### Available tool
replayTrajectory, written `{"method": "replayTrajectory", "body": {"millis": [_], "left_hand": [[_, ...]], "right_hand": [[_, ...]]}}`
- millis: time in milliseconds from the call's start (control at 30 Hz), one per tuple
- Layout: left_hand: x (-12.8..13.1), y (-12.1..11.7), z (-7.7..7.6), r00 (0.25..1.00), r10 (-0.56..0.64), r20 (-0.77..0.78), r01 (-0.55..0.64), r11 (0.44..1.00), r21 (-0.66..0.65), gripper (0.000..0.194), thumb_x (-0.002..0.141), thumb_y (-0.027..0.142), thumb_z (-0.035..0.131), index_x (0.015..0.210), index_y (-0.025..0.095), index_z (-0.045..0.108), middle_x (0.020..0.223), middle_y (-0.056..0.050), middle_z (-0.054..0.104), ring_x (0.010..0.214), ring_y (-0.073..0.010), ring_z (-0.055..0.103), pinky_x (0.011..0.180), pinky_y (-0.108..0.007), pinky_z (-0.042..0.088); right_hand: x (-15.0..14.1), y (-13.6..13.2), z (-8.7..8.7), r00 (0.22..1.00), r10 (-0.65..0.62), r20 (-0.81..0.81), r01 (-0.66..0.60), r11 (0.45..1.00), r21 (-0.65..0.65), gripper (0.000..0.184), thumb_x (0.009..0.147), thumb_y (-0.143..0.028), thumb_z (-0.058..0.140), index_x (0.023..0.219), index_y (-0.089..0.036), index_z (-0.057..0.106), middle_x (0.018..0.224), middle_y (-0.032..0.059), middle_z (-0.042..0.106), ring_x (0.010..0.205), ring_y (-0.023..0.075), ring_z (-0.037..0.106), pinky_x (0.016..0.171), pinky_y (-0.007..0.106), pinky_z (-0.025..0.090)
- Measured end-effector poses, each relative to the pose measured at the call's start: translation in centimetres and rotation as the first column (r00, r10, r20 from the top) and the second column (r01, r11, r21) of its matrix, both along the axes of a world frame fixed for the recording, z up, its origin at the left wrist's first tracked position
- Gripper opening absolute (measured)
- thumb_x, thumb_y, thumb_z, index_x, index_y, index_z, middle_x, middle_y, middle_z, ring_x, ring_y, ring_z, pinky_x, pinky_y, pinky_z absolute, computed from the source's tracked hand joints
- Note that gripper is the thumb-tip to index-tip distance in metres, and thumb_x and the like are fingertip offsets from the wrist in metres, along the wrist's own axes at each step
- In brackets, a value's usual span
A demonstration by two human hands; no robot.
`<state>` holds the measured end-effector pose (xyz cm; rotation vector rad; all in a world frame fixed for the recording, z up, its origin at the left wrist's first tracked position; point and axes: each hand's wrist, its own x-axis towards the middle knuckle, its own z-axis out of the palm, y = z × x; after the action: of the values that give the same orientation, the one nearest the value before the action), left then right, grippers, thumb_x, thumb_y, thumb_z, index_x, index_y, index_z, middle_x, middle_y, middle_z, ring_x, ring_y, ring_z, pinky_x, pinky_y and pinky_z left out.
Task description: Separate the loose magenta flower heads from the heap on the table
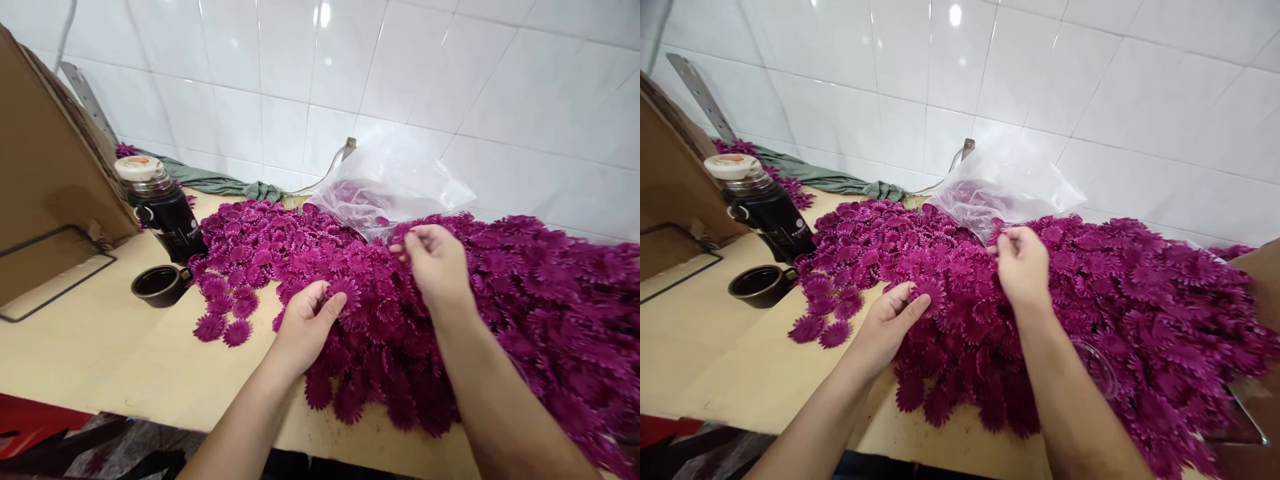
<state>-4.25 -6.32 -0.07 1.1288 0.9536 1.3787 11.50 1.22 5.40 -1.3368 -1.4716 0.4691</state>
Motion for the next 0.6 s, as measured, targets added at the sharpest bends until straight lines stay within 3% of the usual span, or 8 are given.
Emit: {"method": "replayTrajectory", "body": {"millis": [100,167,233,300,367,500,600], "left_hand": [[-0.2,0.0,0.0,0.999,0.003,0.037,-0.004,1.0,0.004,0.02,0.073,0.037,0.062,0.072,0.018,0.057,0.069,0.001,0.057,0.072,-0.014,0.052,0.071,-0.026,0.04],[-0.1,0.3,-0.2,0.999,0.016,0.037,-0.015,1.0,-0.008,0.021,0.072,0.037,0.063,0.069,0.017,0.057,0.064,0.002,0.055,0.068,-0.0134,0.05,0.067,-0.025,0.039],[0.0,0.5,-0.3,0.999,0.034,0.025,-0.033,0.999,-0.03,0.026,0.072,0.04,0.063,0.064,0.017,0.054,0.059,0.004,0.05,0.061,-0.0114,0.045,0.06,-0.024,0.037],[0.2,0.6,-0.5,0.999,0.054,0.005,-0.054,0.998,-0.029,0.033,0.071,0.044,0.063,0.058,0.018,0.049,0.056,0.005,0.044,0.055,-0.0097,0.038,0.055,-0.023,0.033],[0.3,0.6,-0.6,0.998,0.058,0.0,-0.058,0.998,-0.01,0.037,0.07,0.049,0.063,0.057,0.018,0.046,0.055,0.005,0.04,0.054,-0.0092,0.035,0.054,-0.023,0.03],[0.2,0.6,-1.1,0.998,0.065,0.017,-0.065,0.998,-0.025,0.042,0.069,0.054,0.062,0.058,0.018,0.043,0.057,0.006,0.036,0.056,-0.0091,0.032,0.055,-0.023,0.028],[0.3,0.6,-1.4,0.998,0.044,0.043,-0.042,0.998,-0.049,0.043,0.071,0.055,0.06,0.058,0.018,0.041,0.058,0.006,0.034,0.057,-0.0094,0.032,0.056,-0.024,0.029]], "right_hand": [[1.6,0.9,0.4,0.964,-0.112,0.243,0.085,0.989,0.119,0.017,0.074,-0.019,0.054,0.089,-0.015,0.061,0.094,0.0139,0.067,0.09,0.0279,0.063,0.083,0.048,0.047],[1.4,-0.1,0.4,0.905,-0.108,0.411,0.011,0.973,0.23,0.024,0.075,-0.021,0.056,0.097,-0.015,0.063,0.107,0.0162,0.065,0.104,0.0308,0.058,0.092,0.052,0.042],[0.3,-2.1,0.1,0.864,-0.029,0.503,-0.138,0.947,0.292,0.024,0.08,-0.025,0.054,0.099,-0.016,0.064,0.108,0.0143,0.066,0.106,0.0288,0.057,0.095,0.05,0.04],[-1.3,-4.2,-0.3,0.811,0.141,0.568,-0.329,0.913,0.242,0.019,0.083,-0.027,0.054,0.095,-0.017,0.065,0.101,0.0108,0.068,0.1,0.0248,0.059,0.092,0.045,0.043],[-2.6,-5.6,-0.6,0.763,0.28,0.583,-0.44,0.886,0.15,0.015,0.082,-0.025,0.056,0.091,-0.017,0.065,0.096,0.0091,0.068,0.096,0.0228,0.059,0.089,0.041,0.045],[-3.4,-5.8,-1.1,0.763,0.437,0.477,-0.466,0.883,-0.063,0.009,0.08,-0.021,0.058,0.086,-0.017,0.064,0.088,0.0066,0.068,0.086,0.0209,0.06,0.081,0.039,0.047],[-3.1,-5.1,-1.1,0.775,0.56,0.293,-0.52,0.828,-0.21,0.006,0.079,-0.019,0.057,0.082,-0.018,0.062,0.081,0.0042,0.068,0.077,0.0175,0.061,0.072,0.034,0.049]]}}
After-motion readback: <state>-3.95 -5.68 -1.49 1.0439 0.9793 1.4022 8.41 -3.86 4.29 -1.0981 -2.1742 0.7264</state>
